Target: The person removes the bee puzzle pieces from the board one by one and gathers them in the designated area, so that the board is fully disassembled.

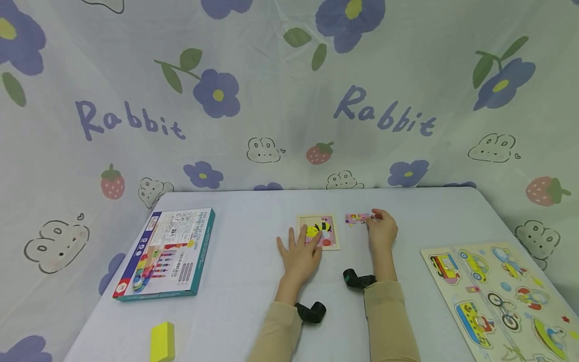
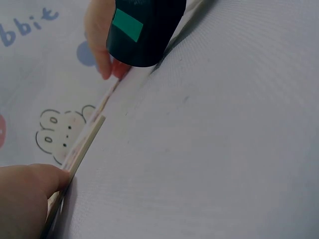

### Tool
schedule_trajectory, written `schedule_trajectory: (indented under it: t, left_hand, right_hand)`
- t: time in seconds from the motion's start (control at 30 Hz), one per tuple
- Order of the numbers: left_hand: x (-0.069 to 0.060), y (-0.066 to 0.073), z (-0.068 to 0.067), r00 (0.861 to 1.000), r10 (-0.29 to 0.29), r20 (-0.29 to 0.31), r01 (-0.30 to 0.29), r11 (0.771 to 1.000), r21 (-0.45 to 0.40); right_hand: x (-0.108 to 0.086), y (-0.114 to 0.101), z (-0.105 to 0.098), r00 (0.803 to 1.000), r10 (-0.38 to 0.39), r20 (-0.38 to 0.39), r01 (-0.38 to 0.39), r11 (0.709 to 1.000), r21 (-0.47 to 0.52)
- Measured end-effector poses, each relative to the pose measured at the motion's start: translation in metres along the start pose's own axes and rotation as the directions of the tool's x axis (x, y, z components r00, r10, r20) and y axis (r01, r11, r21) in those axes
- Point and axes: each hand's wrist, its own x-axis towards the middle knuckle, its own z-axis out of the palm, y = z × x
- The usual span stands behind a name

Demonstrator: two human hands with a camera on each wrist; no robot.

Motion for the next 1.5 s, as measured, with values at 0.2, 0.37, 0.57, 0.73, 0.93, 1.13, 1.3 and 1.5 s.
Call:
schedule_trajectory:
  t: [0.2, 0.37, 0.57, 0.73, 0.93, 1.13, 1.3, 1.5]
  left_hand:
    - [0.000, 0.000, 0.000, 1.000, -0.002, 0.006, 0.002, 1.000, -0.004]
    - [0.000, 0.000, -0.001, 1.000, -0.002, 0.011, 0.002, 1.000, -0.005]
    - [0.000, 0.000, -0.001, 1.000, -0.007, 0.017, 0.007, 1.000, 0.005]
    - [0.000, 0.001, -0.001, 1.000, -0.009, 0.018, 0.009, 1.000, 0.009]
    - [0.000, 0.000, -0.001, 1.000, -0.005, 0.018, 0.005, 1.000, 0.020]
    - [0.000, 0.000, -0.001, 1.000, -0.003, 0.016, 0.002, 1.000, 0.030]
    - [0.000, 0.000, -0.001, 1.000, 0.004, 0.009, -0.004, 1.000, 0.028]
    - [0.000, 0.000, -0.001, 1.000, 0.007, 0.007, -0.007, 0.999, 0.031]
  right_hand:
    - [0.000, 0.000, 0.001, 1.000, -0.012, 0.015, 0.012, 1.000, 0.008]
    - [-0.001, -0.001, 0.005, 0.998, -0.056, 0.040, 0.055, 0.998, 0.023]
    - [-0.009, -0.011, 0.014, 0.984, -0.104, 0.144, 0.089, 0.990, 0.107]
    - [-0.015, -0.017, 0.023, 0.963, -0.144, 0.227, 0.127, 0.988, 0.086]
    - [-0.022, -0.023, 0.034, 0.924, -0.198, 0.328, 0.195, 0.980, 0.041]
    - [-0.028, -0.025, 0.042, 0.834, -0.316, 0.451, 0.398, 0.912, -0.096]
    - [-0.029, -0.023, 0.045, 0.764, -0.405, 0.502, 0.585, 0.763, -0.275]
    - [-0.029, -0.020, 0.047, 0.742, -0.380, 0.552, 0.622, 0.697, -0.357]
